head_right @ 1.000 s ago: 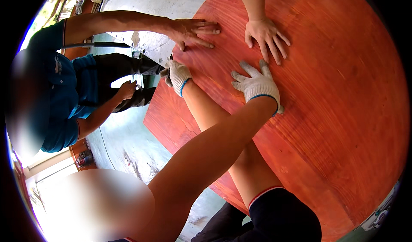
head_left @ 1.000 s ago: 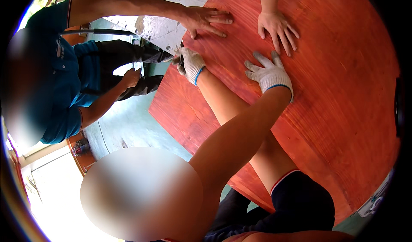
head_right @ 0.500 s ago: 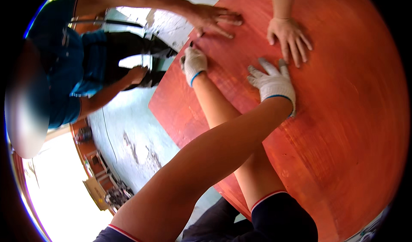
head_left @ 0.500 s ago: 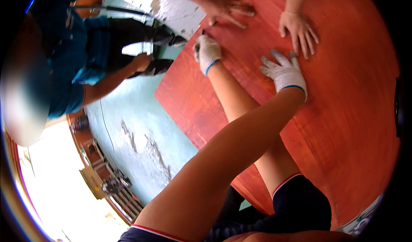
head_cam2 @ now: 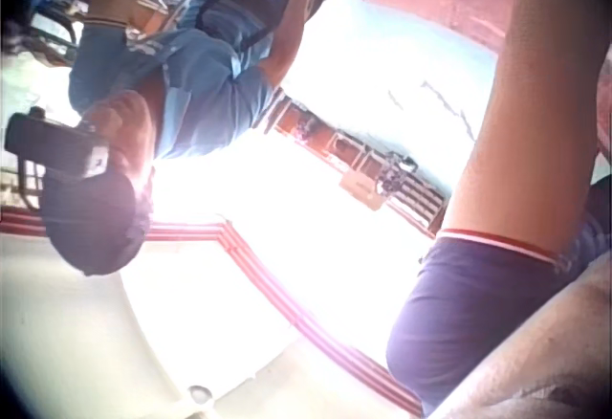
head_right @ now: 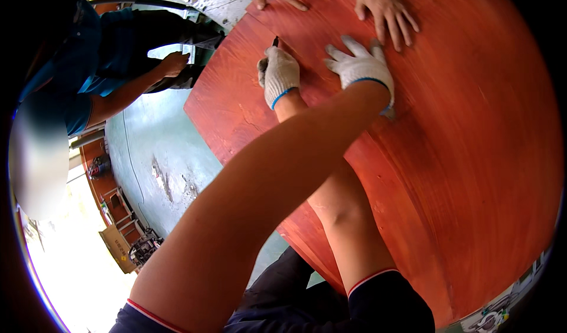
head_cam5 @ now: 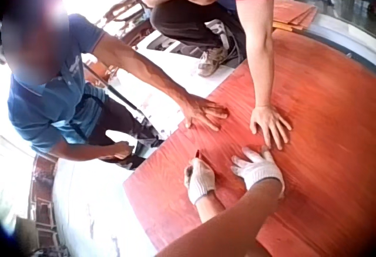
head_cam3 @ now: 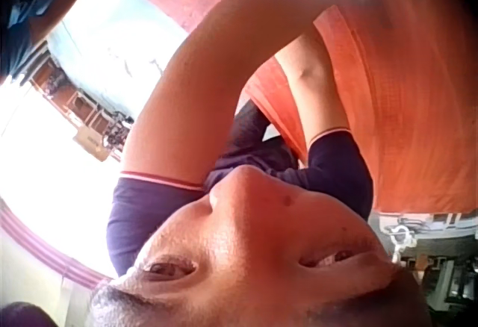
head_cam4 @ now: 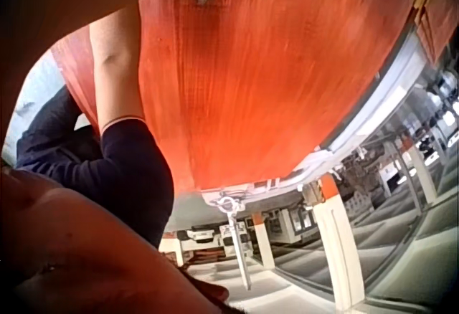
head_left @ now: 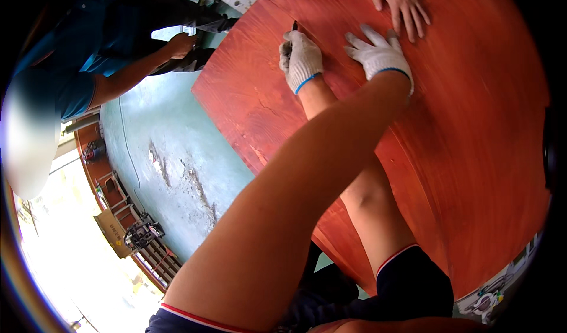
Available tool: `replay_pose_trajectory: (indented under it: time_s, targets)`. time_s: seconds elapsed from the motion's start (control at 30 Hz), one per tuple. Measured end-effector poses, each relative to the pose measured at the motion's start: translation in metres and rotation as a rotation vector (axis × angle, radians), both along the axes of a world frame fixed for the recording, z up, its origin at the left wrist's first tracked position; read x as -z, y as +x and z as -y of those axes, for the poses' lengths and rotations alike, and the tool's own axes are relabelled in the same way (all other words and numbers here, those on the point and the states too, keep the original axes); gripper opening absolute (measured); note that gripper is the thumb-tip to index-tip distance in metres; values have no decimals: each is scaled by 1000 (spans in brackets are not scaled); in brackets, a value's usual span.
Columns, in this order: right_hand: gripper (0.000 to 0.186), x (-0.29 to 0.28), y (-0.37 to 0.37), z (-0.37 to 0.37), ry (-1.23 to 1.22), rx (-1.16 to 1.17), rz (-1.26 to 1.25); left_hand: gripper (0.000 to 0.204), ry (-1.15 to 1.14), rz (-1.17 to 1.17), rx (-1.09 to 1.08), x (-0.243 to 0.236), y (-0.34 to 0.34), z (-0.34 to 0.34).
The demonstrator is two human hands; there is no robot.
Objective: The person measures and marks a large red wooden board using a tape measure, a hammer, and a pencil. They work with two other people to hold the board steady while they take measurements and make marks.
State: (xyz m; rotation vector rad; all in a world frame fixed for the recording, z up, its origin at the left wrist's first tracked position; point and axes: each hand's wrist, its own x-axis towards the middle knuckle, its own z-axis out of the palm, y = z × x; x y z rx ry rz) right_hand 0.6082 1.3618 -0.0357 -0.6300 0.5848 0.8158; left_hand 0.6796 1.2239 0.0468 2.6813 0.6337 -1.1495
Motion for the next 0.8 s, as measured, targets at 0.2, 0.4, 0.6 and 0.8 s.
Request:
replay_pose_trajectory:
  time_s: [0.2, 0.4, 0.6, 0.8]
  targets:
    - [13, 3, -30, 49, -33, 98, -66, 151, 140, 49, 33, 13, -8, 12]
    - [15, 20, -65, 113, 280, 220, -189, 88, 224, 269, 265, 32, -24, 28]
    - [20, 17, -103, 189, 85, 161, 67, 36, -20, 263, 456, 57, -23, 20]
    - [23, -3, -136, 278, 18, 126, 26, 47, -142, 48, 294, 67, -15, 14]
